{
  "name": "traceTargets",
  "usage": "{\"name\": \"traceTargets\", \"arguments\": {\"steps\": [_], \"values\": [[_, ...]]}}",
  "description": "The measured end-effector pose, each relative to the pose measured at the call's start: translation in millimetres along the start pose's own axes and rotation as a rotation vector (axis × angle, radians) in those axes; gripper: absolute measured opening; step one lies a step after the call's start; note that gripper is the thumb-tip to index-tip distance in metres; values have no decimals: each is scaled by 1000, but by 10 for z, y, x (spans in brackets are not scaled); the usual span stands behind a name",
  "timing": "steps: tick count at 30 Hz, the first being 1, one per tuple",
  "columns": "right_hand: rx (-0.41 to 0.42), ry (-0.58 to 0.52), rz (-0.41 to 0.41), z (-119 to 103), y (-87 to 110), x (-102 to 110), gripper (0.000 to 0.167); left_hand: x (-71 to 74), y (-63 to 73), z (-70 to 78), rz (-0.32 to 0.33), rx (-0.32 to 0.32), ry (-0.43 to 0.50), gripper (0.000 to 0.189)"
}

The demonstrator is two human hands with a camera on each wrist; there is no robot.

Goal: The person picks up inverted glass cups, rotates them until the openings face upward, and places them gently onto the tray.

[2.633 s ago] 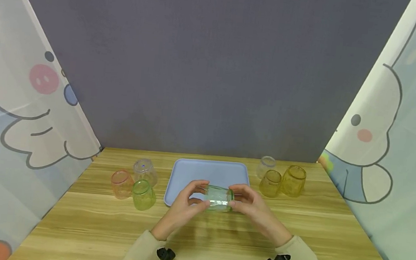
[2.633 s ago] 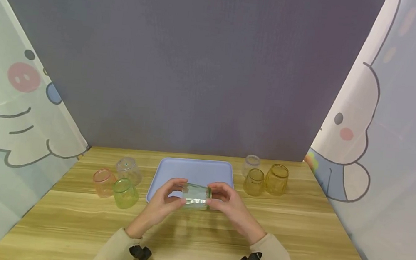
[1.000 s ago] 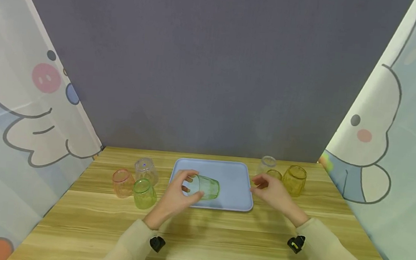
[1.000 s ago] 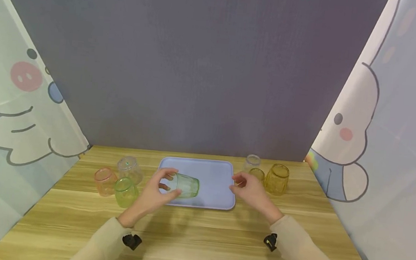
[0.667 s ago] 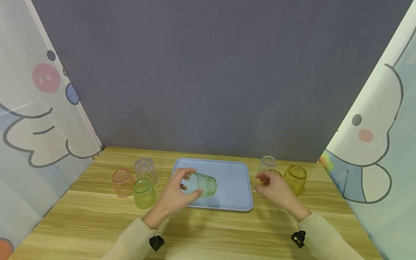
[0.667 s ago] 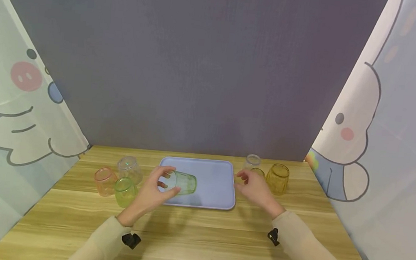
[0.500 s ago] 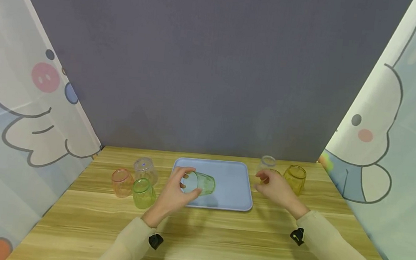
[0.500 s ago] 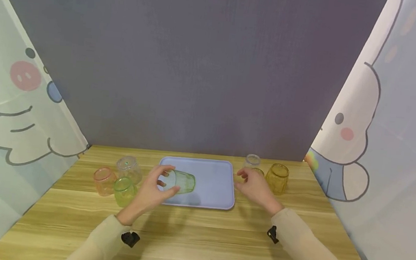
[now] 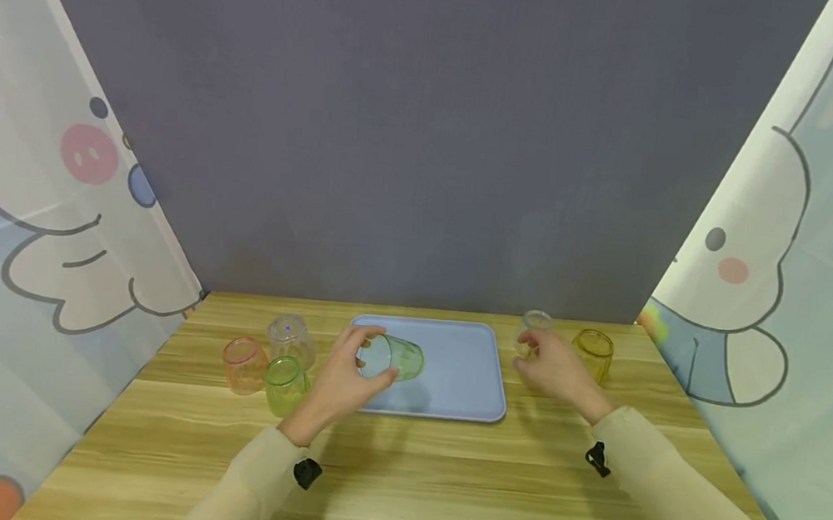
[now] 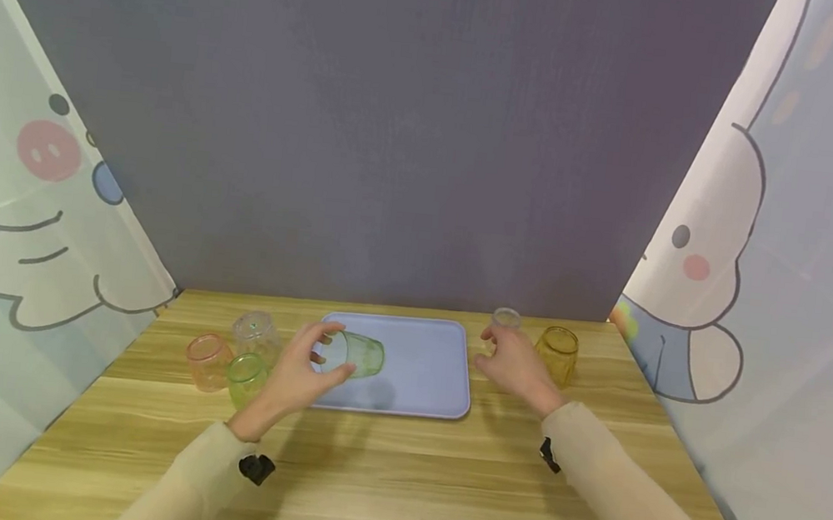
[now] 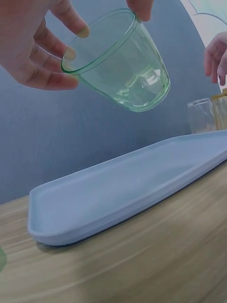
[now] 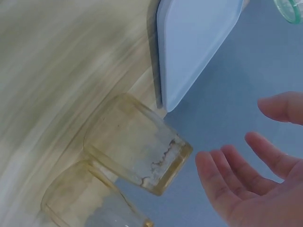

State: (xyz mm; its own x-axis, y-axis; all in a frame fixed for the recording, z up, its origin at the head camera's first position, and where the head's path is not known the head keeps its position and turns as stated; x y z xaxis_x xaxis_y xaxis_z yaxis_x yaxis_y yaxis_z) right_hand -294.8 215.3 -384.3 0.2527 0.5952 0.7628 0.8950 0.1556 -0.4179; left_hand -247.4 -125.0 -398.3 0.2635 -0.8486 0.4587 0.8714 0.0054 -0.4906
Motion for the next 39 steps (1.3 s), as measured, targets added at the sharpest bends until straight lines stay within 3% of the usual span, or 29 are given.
{"name": "traceTargets", "arguments": {"steps": [15, 33, 39], "values": [[-12, 131, 1, 30, -72, 41, 35, 31, -113, -24, -9, -102, -178, 57], [-22, 224, -37, 145, -99, 17, 42, 153, -311, 53, -59, -140, -279, 60], [-7, 266, -43, 199, -99, 2, 47, 158, -337, 38, -91, -125, -316, 61]]}}
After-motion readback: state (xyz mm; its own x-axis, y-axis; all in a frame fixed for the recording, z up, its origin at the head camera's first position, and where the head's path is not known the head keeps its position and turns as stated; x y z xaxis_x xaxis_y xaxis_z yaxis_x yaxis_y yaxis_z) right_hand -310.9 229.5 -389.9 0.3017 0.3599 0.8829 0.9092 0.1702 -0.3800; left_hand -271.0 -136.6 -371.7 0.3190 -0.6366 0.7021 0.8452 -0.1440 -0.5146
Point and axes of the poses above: each hand's wrist, its own y-axis away from the middle knuckle, its own x-axis out of the back of the hand, z = x × y, the point moved 2 cm from there along -y, towards the middle knuckle, and after that the axes turned 12 degrees about z, right-handed, at the moved point
